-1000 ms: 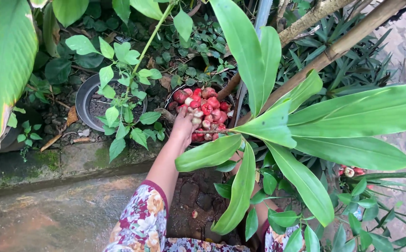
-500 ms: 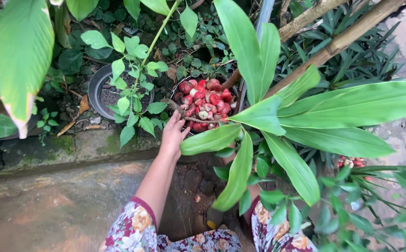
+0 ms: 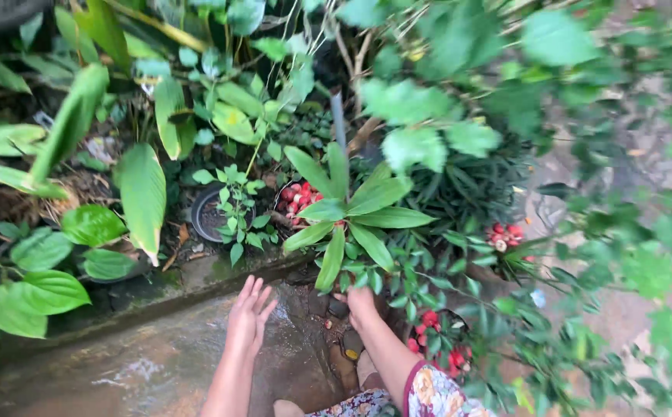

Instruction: Picking up fallen fruit and leaves from the ground into containers in a garden.

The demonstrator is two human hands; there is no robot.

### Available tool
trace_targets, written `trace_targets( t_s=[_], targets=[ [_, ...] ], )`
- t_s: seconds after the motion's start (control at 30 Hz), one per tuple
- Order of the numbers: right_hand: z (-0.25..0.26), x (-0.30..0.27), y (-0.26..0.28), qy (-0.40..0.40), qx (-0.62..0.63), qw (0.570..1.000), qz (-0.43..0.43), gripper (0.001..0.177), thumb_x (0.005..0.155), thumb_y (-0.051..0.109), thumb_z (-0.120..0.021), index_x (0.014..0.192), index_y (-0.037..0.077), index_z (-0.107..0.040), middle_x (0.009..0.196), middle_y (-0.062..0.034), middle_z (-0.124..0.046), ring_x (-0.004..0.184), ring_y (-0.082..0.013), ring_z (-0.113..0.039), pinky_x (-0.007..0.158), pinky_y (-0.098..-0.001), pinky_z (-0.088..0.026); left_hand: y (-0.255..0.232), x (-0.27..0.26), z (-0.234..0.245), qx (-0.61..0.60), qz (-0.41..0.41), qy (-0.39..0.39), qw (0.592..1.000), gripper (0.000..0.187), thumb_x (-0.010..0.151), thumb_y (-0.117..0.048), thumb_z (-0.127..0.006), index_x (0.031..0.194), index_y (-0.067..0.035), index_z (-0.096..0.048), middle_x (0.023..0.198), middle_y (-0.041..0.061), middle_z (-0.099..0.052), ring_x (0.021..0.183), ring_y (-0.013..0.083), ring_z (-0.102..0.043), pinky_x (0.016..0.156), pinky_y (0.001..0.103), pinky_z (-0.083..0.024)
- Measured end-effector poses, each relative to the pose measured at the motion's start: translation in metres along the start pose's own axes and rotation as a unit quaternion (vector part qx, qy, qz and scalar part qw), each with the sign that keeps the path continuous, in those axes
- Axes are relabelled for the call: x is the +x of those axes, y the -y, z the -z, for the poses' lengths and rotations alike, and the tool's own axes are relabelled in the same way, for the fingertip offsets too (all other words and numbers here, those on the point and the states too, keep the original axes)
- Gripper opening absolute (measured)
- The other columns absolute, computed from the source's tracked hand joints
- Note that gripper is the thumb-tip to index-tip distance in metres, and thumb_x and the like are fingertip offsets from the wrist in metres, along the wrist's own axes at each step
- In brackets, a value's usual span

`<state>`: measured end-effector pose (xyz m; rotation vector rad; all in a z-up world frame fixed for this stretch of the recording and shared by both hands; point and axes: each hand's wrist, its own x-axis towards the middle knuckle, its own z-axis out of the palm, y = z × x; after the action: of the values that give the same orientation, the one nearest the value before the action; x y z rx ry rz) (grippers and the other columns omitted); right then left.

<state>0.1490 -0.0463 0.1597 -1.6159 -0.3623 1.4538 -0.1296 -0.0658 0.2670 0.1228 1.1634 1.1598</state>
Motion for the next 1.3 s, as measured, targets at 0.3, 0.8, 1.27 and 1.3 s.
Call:
trace_targets(
  t_s=[0.3,0.8,1.27,1.3],
  targets=[
    [0.031,-0.214,0.113,-0.018,-0.052,0.997,0.048,0.054,0.088,-0.004,-0.063,0.140,0.008,-0.061,0.128,-0.0068,-0.066,0.088,-0.0147,-0.070,0.068,-0.0281,-0.058,-0.085,-0.171,-0.020,0.116,0.064,0.031,0.991,0.054,0.104,-0.013,-0.040,0.158,-0.008,-0.035,0.159,0.015,-0.045,0.139,0.0317,-0.051,0.110,0.048,-0.047],
    [0.221,-0.366,0.086,-0.145,0.043,0.985,0.087,0.040,0.095,0.004,-0.060,0.135,0.005,-0.065,0.115,-0.0076,-0.068,0.080,-0.0151,-0.067,0.061,-0.0282,-0.055,-0.064,-0.280,-0.078,0.192,0.109,0.104,0.970,0.049,0.106,-0.018,-0.038,0.153,-0.007,-0.044,0.152,0.015,-0.053,0.129,0.0290,-0.058,0.107,0.047,-0.049],
    [0.390,-0.617,0.027,-0.287,0.125,0.944,0.100,0.039,0.094,0.001,-0.061,0.133,0.004,-0.065,0.115,-0.0077,-0.067,0.080,-0.0169,-0.068,0.063,-0.0299,-0.057,0.061,-0.443,-0.130,0.324,0.123,0.243,0.906,0.050,0.101,-0.021,-0.049,0.150,-0.010,-0.049,0.146,0.010,-0.059,0.123,0.0234,-0.060,0.100,0.042,-0.052],
    [0.400,-0.628,0.027,-0.302,0.136,0.939,0.089,0.039,0.095,0.001,-0.060,0.133,0.004,-0.065,0.115,-0.0078,-0.067,0.080,-0.0170,-0.068,0.063,-0.0299,-0.057,0.068,-0.456,-0.145,0.360,0.117,0.260,0.888,0.048,0.100,-0.020,-0.052,0.148,-0.011,-0.052,0.142,0.008,-0.061,0.121,0.0217,-0.062,0.098,0.040,-0.052]
  ],
)
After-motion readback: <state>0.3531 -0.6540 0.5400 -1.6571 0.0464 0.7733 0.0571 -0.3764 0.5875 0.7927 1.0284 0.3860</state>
